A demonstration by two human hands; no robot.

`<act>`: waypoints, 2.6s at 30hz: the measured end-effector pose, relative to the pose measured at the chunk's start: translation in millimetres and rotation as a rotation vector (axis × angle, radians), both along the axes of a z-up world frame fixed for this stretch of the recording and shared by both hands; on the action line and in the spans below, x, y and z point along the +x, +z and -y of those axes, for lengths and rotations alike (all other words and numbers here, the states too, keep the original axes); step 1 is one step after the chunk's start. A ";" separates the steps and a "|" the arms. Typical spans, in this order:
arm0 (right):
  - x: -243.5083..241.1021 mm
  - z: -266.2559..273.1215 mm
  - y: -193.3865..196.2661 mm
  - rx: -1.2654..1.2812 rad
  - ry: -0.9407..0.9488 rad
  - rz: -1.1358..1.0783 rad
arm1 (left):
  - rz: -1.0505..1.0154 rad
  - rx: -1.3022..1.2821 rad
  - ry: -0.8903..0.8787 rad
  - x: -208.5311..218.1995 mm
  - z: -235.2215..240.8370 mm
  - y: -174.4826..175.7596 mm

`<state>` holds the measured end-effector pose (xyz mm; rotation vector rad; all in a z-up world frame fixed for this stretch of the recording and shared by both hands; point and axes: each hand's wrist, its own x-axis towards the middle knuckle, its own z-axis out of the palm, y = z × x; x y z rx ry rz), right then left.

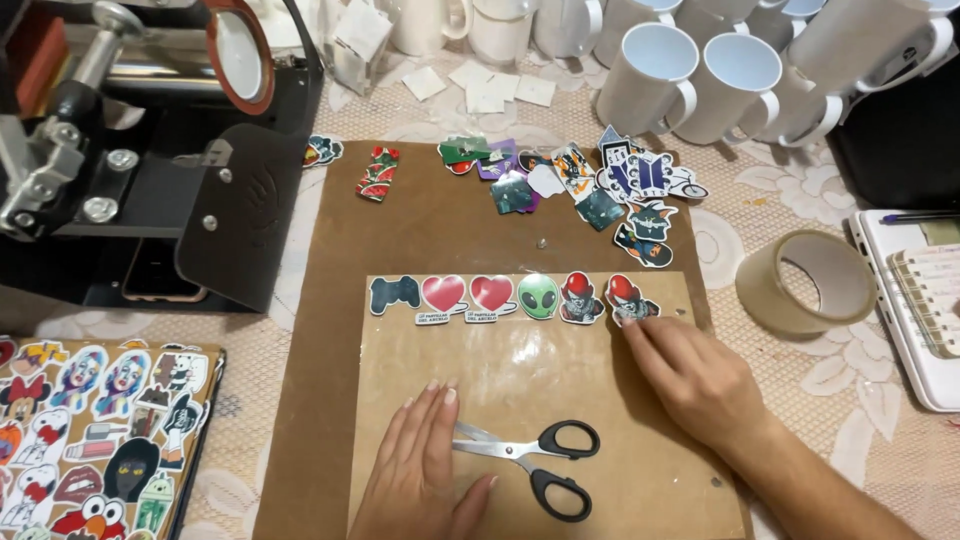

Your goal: The person is selecting various stickers, peeling off their backing, and arranging them on a clear plastic sheet in a production area.

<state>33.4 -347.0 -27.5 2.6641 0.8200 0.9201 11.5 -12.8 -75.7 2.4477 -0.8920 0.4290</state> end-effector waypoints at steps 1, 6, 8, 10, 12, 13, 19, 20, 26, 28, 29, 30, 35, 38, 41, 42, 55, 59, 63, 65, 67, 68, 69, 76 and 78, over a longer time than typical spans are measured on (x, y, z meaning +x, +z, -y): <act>-0.2 -0.5 -1.7 0.000 -0.005 -0.005 | -0.005 0.000 -0.005 0.3 0.6 0.3; 4.7 -3.9 -3.0 -0.022 -0.002 0.020 | -0.048 0.027 -0.010 1.4 -0.2 -4.4; 6.5 -4.3 -3.8 -0.026 -0.005 0.012 | -0.065 0.050 -0.012 1.1 -3.1 -13.7; 7.9 -4.7 -3.9 -0.033 -0.009 0.005 | -0.082 0.070 -0.017 0.9 -4.3 -19.6; 9.7 -5.5 -3.7 -0.049 -0.024 0.022 | -0.108 0.079 -0.023 0.6 -4.3 -21.7; 10.2 -5.4 -4.7 -0.049 -0.023 0.019 | -0.110 0.079 -0.022 0.7 -4.3 -21.3; 12.7 -6.0 -5.5 -0.056 -0.080 0.005 | -0.116 0.071 -0.028 0.5 -4.6 -18.8; 13.1 -7.1 -4.8 -0.060 -0.067 -0.005 | -0.118 0.078 -0.029 0.4 -4.4 -18.5; 11.8 -6.6 -9.2 -0.075 -0.063 -0.041 | -0.102 0.088 -0.025 0.5 -4.8 -19.8; 11.7 -5.9 -10.4 -0.086 -0.077 -0.045 | -0.116 0.110 -0.027 1.2 -5.1 -21.9; 11.3 -5.7 -11.2 -0.098 -0.094 -0.046 | -0.117 0.112 -0.026 1.1 -5.3 -22.6; 10.9 -5.5 -12.1 -0.109 -0.112 -0.048 | -0.119 0.114 -0.026 1.1 -5.4 -23.5; 10.9 -5.8 -9.7 -0.148 -0.101 -0.061 | -0.110 0.106 -0.014 0.6 -4.7 -23.9; 11.8 -6.4 -8.1 -0.161 -0.096 -0.079 | -0.112 0.111 -0.015 0.6 -4.9 -24.5; 12.4 -2.5 -8.6 -0.096 -0.100 -0.153 | -0.096 0.104 -0.023 1.3 -4.9 -22.5; 12.5 -0.7 -9.4 -0.030 -0.114 -0.214 | -0.086 0.100 -0.028 1.4 -5.1 -21.3; 40.0 13.2 -8.3 0.483 -0.059 -0.331 | -0.077 0.099 -0.027 1.6 -5.8 -20.4; 41.1 12.5 -14.9 0.405 -0.105 -0.374 | -0.063 0.120 -0.015 2.6 -5.4 -13.6; 36.9 7.4 -8.5 0.391 -0.132 -0.346 | 0.036 0.087 -0.041 6.2 -4.8 -6.7; 24.0 4.0 9.4 0.414 -0.115 -0.244 | -0.002 0.114 -0.024 6.9 -7.6 -5.0; 8.1 -18.9 36.8 0.430 -0.088 -0.133 | -0.031 0.136 0.004 12.6 -7.6 9.8; -2.4 -40.3 54.2 0.492 0.096 -0.349 | -0.188 -0.083 -0.014 15.3 -6.7 23.8; -20.2 -64.4 68.5 0.558 0.270 -0.574 | -0.358 -0.293 -0.044 13.6 -9.6 37.9; -49.1 -85.2 11.2 0.197 0.186 -0.674 | -0.849 -0.942 -0.136 11.4 -6.5 82.9; -47.2 -87.0 17.9 0.135 0.199 -0.748 | -0.907 -0.976 -0.223 8.7 -8.8 89.8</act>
